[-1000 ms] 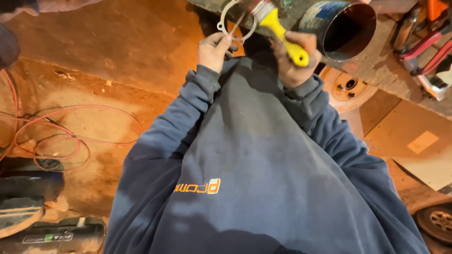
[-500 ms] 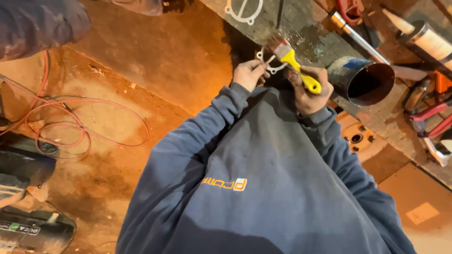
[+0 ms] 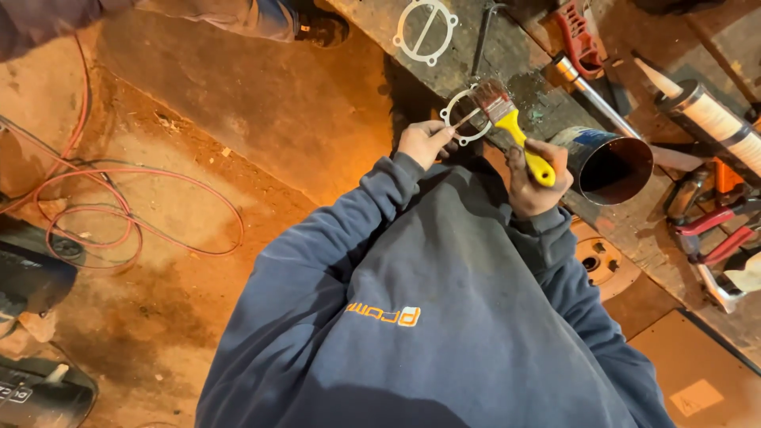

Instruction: The person applies a sealant to circular gaskets using a brush, wipes them with a cloth, and then uses a caulking gun to apply sealant to a larger engine component. They handle multiple gaskets and tools throughout the process.

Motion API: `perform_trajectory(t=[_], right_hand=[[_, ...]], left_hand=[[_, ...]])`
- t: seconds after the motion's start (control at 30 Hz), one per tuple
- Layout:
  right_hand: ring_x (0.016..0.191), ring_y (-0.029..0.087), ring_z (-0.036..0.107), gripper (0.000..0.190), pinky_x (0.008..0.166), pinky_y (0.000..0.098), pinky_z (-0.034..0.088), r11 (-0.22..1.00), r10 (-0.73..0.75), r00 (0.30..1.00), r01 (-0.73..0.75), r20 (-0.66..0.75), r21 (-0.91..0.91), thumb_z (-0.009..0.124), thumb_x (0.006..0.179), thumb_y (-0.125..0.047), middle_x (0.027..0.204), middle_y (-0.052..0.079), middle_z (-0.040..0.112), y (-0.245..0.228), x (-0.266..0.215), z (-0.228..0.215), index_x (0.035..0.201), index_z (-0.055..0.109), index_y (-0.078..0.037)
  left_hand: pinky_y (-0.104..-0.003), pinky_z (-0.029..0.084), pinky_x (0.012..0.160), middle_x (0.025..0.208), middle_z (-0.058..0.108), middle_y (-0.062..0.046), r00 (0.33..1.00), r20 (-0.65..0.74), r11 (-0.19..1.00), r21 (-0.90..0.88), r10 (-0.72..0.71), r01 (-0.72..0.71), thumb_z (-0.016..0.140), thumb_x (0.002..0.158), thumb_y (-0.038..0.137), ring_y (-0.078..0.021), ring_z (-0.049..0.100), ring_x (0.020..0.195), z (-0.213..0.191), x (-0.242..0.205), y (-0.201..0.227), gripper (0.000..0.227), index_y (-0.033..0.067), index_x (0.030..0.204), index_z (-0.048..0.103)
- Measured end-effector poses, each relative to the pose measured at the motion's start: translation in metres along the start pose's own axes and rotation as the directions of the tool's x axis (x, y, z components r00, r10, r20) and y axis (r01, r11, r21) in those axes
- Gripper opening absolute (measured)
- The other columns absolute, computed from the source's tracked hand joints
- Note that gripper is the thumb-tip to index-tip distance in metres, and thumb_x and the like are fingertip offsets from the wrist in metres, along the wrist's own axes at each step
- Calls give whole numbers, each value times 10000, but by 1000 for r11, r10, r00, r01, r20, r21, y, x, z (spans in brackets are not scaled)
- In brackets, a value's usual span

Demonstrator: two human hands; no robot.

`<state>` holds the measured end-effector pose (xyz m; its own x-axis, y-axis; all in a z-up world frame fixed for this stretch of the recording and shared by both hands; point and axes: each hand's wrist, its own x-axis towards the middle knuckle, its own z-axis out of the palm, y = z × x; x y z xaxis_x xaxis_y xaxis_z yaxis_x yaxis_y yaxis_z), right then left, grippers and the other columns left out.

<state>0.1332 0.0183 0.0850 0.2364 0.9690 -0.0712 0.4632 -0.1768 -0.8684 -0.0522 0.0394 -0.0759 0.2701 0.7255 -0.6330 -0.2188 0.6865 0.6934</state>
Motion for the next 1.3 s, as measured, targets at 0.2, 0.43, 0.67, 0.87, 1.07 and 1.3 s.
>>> perform_trajectory(t=[0.2,0.43,0.67,0.87,1.07,1.3], right_hand=[[926,184,698,241,848,314,563,962,-244,949,263,201,-76,770,973,-37,1049,155,708,6,-2,5,1166,643,31],[923,141,728,193,843,301,600,983,-156,984,146,90,110,716,1009,-28,1051,107,711,-2,1,-2,1166,607,-1],[904,175,682,185,839,307,563,992,-111,994,112,23,-62,778,1020,-38,1036,121,699,10,4,-4,1150,653,5],[914,205,682,215,832,312,550,985,-166,967,173,193,-19,811,988,-48,1046,141,687,-4,15,8,1140,673,14],[913,192,696,221,843,300,561,986,-161,982,165,95,-36,817,993,-40,1056,113,696,-4,15,5,1155,670,-8],[925,196,712,224,856,303,569,983,-154,987,158,44,-98,804,1019,-11,1084,134,718,-18,15,-4,1176,646,6]], left_hand=[[-271,529,554,764,759,-64,1000,-7,1000,4,29,-29,653,1000,204,-104,636,578,-3,4,-4,260,-26,939,757],[-271,533,566,778,741,-72,1000,23,996,-92,2,1,631,998,177,-122,642,609,-7,12,-16,236,-28,989,747],[-274,577,627,857,765,-60,991,89,994,-55,102,-97,628,1022,181,-113,697,718,-16,14,-11,228,-15,994,740],[-279,564,673,895,777,-78,985,104,991,-16,134,-133,628,1038,163,-123,697,760,-23,17,-3,220,-20,999,744],[-277,568,629,829,762,-59,996,74,999,20,41,-43,626,1020,179,-122,687,688,-23,7,16,230,-23,973,727],[-273,581,649,841,751,-58,991,109,997,6,72,-73,622,1024,196,-115,697,698,-27,14,4,243,-19,991,729]])
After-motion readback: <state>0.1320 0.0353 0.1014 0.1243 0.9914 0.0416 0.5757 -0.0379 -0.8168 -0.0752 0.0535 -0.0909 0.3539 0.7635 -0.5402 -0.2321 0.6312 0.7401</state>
